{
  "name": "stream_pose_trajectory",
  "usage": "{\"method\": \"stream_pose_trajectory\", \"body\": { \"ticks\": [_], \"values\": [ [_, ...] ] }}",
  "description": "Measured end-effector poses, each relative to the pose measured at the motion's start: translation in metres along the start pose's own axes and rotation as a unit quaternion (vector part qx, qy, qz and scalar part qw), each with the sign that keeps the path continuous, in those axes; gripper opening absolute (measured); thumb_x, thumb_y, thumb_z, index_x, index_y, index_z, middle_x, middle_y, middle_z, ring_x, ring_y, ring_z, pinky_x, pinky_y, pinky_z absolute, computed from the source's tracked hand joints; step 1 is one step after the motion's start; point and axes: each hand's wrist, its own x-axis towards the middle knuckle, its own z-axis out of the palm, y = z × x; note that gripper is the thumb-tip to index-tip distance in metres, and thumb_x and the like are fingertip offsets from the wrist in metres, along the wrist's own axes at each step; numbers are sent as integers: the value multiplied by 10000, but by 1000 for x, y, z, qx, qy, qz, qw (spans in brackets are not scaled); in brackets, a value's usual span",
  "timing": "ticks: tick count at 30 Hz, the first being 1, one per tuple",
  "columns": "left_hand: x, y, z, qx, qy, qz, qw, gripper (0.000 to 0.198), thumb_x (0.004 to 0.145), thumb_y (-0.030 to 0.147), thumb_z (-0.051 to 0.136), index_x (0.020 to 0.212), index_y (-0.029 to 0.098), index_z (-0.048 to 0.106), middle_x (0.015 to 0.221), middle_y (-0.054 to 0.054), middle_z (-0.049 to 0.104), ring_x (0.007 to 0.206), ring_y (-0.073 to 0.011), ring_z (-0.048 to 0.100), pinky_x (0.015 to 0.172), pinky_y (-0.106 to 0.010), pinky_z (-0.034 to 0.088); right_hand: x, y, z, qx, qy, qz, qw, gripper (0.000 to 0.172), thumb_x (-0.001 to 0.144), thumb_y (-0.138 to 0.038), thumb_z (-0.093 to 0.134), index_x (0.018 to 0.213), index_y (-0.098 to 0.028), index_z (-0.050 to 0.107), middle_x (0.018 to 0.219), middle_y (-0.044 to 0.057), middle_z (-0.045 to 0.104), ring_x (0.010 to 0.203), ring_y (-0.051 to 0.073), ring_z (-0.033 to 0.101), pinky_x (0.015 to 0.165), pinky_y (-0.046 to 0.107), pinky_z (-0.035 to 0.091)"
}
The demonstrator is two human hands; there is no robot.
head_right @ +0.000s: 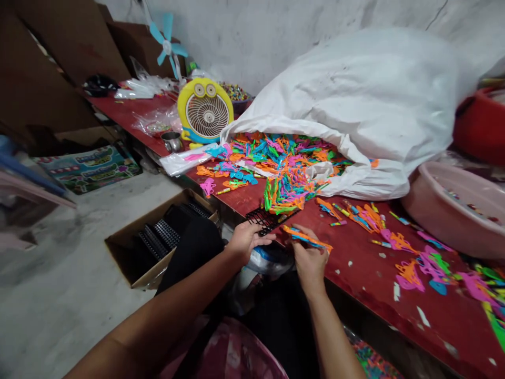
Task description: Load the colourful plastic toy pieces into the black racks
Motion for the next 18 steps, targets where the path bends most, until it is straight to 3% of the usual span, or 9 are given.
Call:
{"method": "stream_pose_trajectory", "body": {
  "ticks": [5,11,15,18],
  "values": [
    [3,0,-3,39,0,-13,999,137,827,138,525,954,112,566,803,-66,683,542,-141,683,517,-217,533,-2,6,9,-3,-11,-33,999,324,725,-361,725,993,-178,737,797,63,721,645,184,647,630,326,540],
    [-1,-4,-4,120,-3,-35,992,148,903,247,494,988,136,542,623,-17,656,403,-119,614,393,-161,410,-1,11,21,-4,-15,-86,996,222,761,-361,705,876,-172,715,855,66,715,727,188,642,713,339,529],
    [-3,-8,-7,153,0,-54,987,190,914,297,501,1019,145,545,512,18,611,344,-100,555,365,-138,327,-2,14,18,-142,-4,-153,978,241,826,-415,642,735,-191,646,648,21,617,579,154,536,645,319,459],
    [-3,-11,-12,173,2,-59,983,267,908,381,525,1032,146,555,474,26,594,322,-95,526,365,-139,288,-2,14,14,-290,-20,-216,932,352,885,-464,549,637,-215,566,518,-6,469,488,141,406,569,313,360]
  ]
}}
